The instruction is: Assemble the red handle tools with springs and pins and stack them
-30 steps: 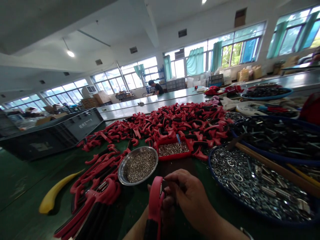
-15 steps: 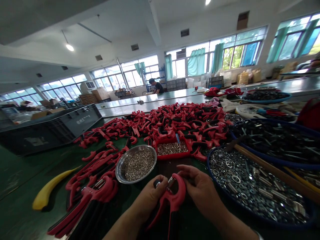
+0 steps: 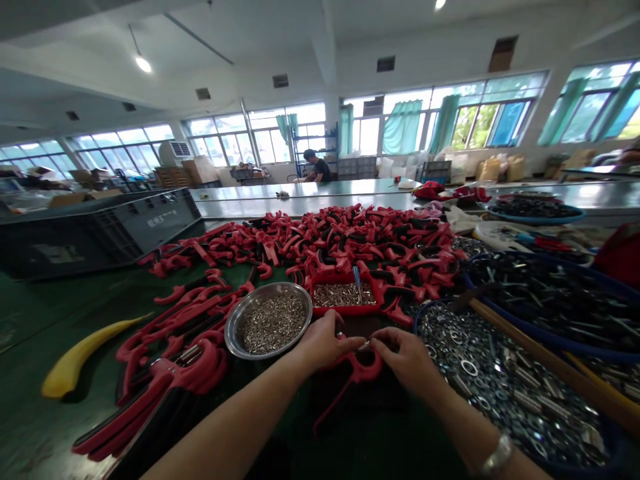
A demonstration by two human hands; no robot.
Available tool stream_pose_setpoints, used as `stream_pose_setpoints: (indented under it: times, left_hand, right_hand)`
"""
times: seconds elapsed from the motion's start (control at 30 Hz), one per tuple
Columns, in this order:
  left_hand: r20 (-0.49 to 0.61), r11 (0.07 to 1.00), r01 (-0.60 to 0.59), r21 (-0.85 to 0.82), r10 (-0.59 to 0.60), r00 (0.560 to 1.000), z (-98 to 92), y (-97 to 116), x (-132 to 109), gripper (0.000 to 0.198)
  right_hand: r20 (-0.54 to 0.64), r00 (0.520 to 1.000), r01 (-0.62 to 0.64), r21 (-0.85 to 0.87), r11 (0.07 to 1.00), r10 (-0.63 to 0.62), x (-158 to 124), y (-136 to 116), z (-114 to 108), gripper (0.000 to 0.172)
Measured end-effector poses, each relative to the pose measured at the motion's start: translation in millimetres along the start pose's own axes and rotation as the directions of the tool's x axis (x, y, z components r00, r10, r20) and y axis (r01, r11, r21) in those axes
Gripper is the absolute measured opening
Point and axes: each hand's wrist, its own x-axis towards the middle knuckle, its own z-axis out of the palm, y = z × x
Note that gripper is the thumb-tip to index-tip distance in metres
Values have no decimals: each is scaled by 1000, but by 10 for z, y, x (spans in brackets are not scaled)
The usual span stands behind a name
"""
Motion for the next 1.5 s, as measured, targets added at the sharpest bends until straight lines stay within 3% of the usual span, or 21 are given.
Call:
stream_pose_setpoints:
  times: [0.17, 0.23, 0.3, 0.43, 0.63, 0.8, 0.93, 1.07, 1.13, 1.17, 1.27, 1.5]
  left_hand:
    - [-226, 974, -132, 186, 173, 959, 35, 38, -111, 35]
    - [-227, 967, -188, 171, 225, 948, 23, 27, -220, 25]
    - [-183, 959, -231, 161, 259, 948, 14, 0, -352, 34]
    - [-100, 973, -168, 159, 185, 978, 33, -53, -545, 68]
    - [-74, 997, -12, 80, 18, 997, 34, -34, -523, 77]
    - [-73, 999, -5, 37, 7, 997, 11, -51, -507, 85]
    - [-57, 999, -23, 41, 25, 998, 13, -95, -522, 86]
    - [-62, 997, -71, 36, 74, 995, 21, -151, -524, 61]
    - [-75, 996, -87, 28, 89, 993, 29, -174, -515, 50]
    - [-84, 996, -90, 23, 92, 992, 33, -181, -509, 47]
    - [-115, 997, -81, 7, 81, 990, 46, -182, -491, 42]
    - [-118, 997, 22, -76, -31, 992, 62, -195, -460, 52]
  right_hand:
    - [-1, 998, 61, -288, 956, -64, -26, -8, -36, 17]
    - [48, 996, 86, -365, 927, -74, 1, -46, -80, 15]
    - [89, 993, 113, -428, 897, -82, 86, -108, -143, 18]
    - [-19, 995, 70, -572, 817, -99, 520, -283, -221, 26]
    - [-54, 998, -17, -697, 717, -29, 1358, -331, 38, 29]
    - [-111, 992, -26, -681, 731, -68, 1570, -290, 146, 23]
    - [-199, 956, 40, -635, 771, -213, 1359, -425, -21, 19]
    - [-203, 941, 116, -555, 823, -269, 780, -592, -141, 14]
    - [-181, 946, 164, -442, 882, -267, 425, -606, -116, 18]
    - [-152, 955, 204, -294, 934, -256, 262, -587, -86, 17]
    - [-104, 970, 207, -117, 971, -219, -81, -468, 25, 14]
    - [-131, 981, 144, -12, 990, -144, -149, -304, 88, 24]
